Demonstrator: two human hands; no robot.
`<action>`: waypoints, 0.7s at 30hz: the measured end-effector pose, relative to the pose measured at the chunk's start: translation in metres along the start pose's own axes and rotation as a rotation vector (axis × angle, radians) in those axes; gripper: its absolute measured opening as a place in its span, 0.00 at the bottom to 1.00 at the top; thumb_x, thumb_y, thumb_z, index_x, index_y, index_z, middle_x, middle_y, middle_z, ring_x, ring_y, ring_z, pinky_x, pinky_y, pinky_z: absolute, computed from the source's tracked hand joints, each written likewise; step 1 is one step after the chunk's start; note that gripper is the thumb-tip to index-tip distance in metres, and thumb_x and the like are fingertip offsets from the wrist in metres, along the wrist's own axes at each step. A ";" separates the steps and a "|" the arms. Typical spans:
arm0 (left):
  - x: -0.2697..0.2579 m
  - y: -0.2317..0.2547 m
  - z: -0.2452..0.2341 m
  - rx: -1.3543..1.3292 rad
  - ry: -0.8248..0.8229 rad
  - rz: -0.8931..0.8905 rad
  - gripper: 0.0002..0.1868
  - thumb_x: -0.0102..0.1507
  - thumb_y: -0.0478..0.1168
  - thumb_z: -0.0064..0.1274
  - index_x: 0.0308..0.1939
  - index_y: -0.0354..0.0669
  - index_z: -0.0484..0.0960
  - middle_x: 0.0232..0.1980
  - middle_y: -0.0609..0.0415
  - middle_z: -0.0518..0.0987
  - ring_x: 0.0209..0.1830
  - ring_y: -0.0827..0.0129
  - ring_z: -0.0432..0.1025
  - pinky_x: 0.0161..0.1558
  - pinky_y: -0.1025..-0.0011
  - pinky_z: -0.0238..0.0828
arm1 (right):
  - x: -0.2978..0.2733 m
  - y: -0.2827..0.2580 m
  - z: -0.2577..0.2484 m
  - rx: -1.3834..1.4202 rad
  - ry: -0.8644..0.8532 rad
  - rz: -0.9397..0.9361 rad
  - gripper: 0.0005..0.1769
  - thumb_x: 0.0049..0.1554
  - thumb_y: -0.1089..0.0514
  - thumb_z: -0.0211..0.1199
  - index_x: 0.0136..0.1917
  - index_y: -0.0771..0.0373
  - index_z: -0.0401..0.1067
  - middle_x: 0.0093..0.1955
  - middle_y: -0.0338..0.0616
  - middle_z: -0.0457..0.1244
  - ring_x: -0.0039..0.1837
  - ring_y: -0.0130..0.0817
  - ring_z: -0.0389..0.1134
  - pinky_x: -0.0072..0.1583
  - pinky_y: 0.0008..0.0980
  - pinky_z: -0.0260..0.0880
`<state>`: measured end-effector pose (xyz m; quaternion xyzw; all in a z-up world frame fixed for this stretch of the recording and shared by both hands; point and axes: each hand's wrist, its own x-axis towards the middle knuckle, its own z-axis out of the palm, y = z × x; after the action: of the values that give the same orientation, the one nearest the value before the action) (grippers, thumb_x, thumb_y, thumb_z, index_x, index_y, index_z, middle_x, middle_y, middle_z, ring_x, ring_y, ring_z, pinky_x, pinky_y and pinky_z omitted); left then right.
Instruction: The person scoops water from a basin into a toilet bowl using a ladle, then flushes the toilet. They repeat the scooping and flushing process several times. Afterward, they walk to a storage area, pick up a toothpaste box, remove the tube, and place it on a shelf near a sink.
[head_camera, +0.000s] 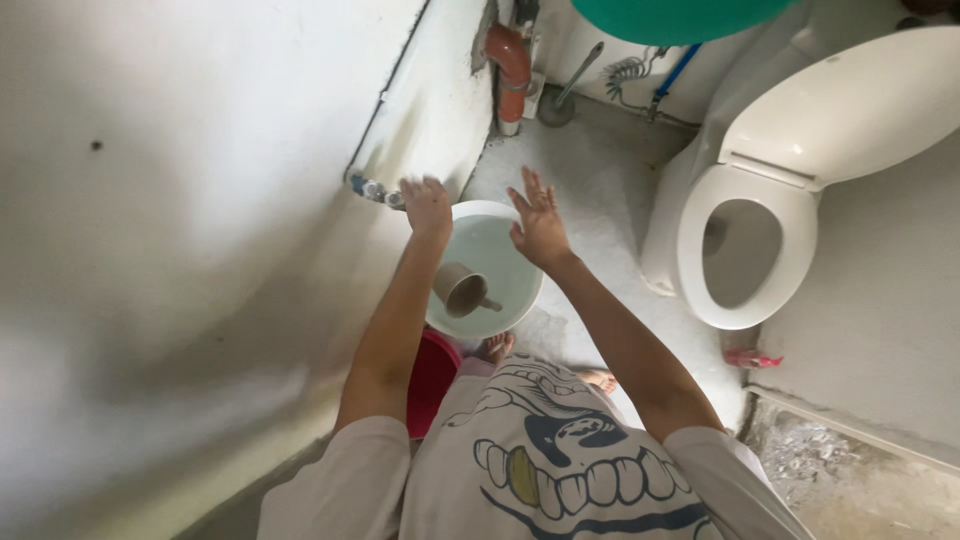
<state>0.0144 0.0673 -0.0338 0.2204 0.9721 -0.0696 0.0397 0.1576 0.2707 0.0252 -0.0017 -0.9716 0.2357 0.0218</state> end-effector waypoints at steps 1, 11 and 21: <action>-0.002 -0.007 -0.002 -0.005 -0.173 0.048 0.22 0.70 0.38 0.42 0.68 0.37 0.75 0.71 0.36 0.72 0.75 0.46 0.60 0.78 0.40 0.37 | 0.005 -0.013 0.006 -0.003 -0.001 -0.011 0.38 0.56 0.60 0.62 0.78 0.62 0.58 0.87 0.56 0.31 0.87 0.52 0.31 0.82 0.56 0.35; -0.016 0.138 -0.042 -0.149 0.112 0.380 0.42 0.64 0.40 0.52 0.81 0.49 0.52 0.84 0.38 0.41 0.84 0.44 0.40 0.76 0.34 0.36 | -0.040 0.008 -0.029 -0.199 0.042 0.283 0.57 0.51 0.54 0.69 0.85 0.58 0.41 0.86 0.59 0.25 0.86 0.58 0.23 0.76 0.75 0.27; -0.099 0.423 -0.092 -0.215 0.101 0.987 0.47 0.62 0.39 0.55 0.82 0.48 0.48 0.84 0.36 0.35 0.84 0.42 0.34 0.74 0.31 0.34 | -0.268 0.135 -0.124 -0.113 0.384 0.974 0.68 0.41 0.46 0.76 0.85 0.50 0.40 0.86 0.61 0.24 0.85 0.64 0.21 0.70 0.87 0.25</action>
<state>0.2825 0.4177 0.0182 0.6514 0.7544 0.0685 0.0433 0.4297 0.4440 0.0619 -0.4973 -0.8479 0.1614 0.0872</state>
